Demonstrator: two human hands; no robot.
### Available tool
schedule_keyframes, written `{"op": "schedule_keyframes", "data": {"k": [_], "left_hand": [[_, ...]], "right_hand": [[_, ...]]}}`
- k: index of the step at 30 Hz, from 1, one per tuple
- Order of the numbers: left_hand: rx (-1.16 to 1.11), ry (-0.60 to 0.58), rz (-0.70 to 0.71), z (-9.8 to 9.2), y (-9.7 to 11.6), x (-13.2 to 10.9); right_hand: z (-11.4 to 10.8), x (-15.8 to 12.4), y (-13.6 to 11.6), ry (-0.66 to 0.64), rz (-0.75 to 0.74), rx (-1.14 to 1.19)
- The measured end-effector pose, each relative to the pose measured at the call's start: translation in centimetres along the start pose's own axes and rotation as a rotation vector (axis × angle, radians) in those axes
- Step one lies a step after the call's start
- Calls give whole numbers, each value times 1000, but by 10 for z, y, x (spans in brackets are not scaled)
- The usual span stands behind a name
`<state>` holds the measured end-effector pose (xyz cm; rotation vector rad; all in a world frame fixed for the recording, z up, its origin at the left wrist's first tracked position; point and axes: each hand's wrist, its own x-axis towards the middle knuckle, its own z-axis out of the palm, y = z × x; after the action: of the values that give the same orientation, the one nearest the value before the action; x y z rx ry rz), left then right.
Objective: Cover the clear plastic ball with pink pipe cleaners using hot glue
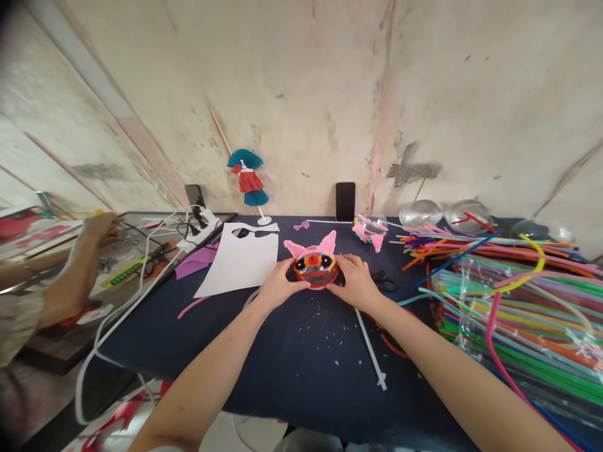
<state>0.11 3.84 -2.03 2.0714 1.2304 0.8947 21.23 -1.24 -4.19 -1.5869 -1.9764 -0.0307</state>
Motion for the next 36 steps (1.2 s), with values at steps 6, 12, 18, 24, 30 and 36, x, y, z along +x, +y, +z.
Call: {"op": "schedule_keyframes", "data": {"k": [6, 12, 18, 24, 30, 36], "left_hand": [[137, -8, 73, -1, -3, 2], [12, 52, 41, 0, -11, 4], [-249, 592, -26, -13, -13, 5], [-335, 921, 54, -34, -10, 8], [-209, 537, 65, -40, -3, -23], [175, 199, 382, -9, -7, -56]], "right_hand": [[1, 0, 0, -40, -3, -22], [4, 0, 7, 23, 11, 10], [-12, 4, 13, 181, 200, 126], [-43, 2, 5, 265, 265, 219], [-89, -12, 9, 302, 300, 204], [-159, -48, 25, 503, 485, 126]]}}
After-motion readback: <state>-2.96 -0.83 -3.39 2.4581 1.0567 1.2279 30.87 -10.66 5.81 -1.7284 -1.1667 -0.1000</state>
